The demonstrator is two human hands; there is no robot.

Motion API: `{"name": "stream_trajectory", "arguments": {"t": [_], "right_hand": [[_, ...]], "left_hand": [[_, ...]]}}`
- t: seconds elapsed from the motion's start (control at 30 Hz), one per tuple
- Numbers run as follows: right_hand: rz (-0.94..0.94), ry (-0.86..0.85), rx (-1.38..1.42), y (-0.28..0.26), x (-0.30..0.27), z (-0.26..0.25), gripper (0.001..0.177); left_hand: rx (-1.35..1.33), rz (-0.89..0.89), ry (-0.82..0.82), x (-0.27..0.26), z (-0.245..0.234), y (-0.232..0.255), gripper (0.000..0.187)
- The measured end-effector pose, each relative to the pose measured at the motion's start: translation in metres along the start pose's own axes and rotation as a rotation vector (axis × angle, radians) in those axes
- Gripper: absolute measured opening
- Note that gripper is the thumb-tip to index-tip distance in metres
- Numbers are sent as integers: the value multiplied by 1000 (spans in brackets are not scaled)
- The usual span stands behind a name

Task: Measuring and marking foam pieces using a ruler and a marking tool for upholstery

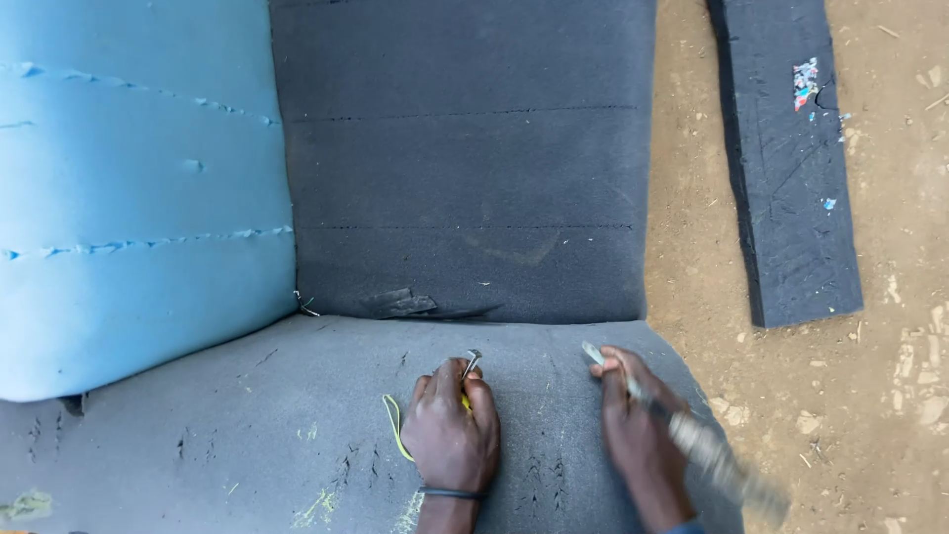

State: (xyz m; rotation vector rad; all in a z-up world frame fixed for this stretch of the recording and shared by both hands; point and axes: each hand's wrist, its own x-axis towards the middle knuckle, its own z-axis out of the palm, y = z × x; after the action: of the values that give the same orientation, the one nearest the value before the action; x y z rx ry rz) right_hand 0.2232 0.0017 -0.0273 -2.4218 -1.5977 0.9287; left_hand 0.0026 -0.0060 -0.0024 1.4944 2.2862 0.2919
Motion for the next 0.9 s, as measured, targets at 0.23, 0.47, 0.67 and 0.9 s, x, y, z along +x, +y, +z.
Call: {"name": "stream_trajectory", "arguments": {"t": [0.23,0.47,0.67,0.9], "right_hand": [[512,-536,117,-44,103,18,46],[377,-670,120,-35,142,67,56],[392,-710,-14,-46,154,88,53],[414,-738,-63,-35,164,103,54]], "left_hand": [[-11,42,-176,23,0,3,15],[-1,-239,-615,120,112,-37,35],[-6,-284,-854,144,168,-54,40],[-37,-304,-926,147,175,-53,43]]}}
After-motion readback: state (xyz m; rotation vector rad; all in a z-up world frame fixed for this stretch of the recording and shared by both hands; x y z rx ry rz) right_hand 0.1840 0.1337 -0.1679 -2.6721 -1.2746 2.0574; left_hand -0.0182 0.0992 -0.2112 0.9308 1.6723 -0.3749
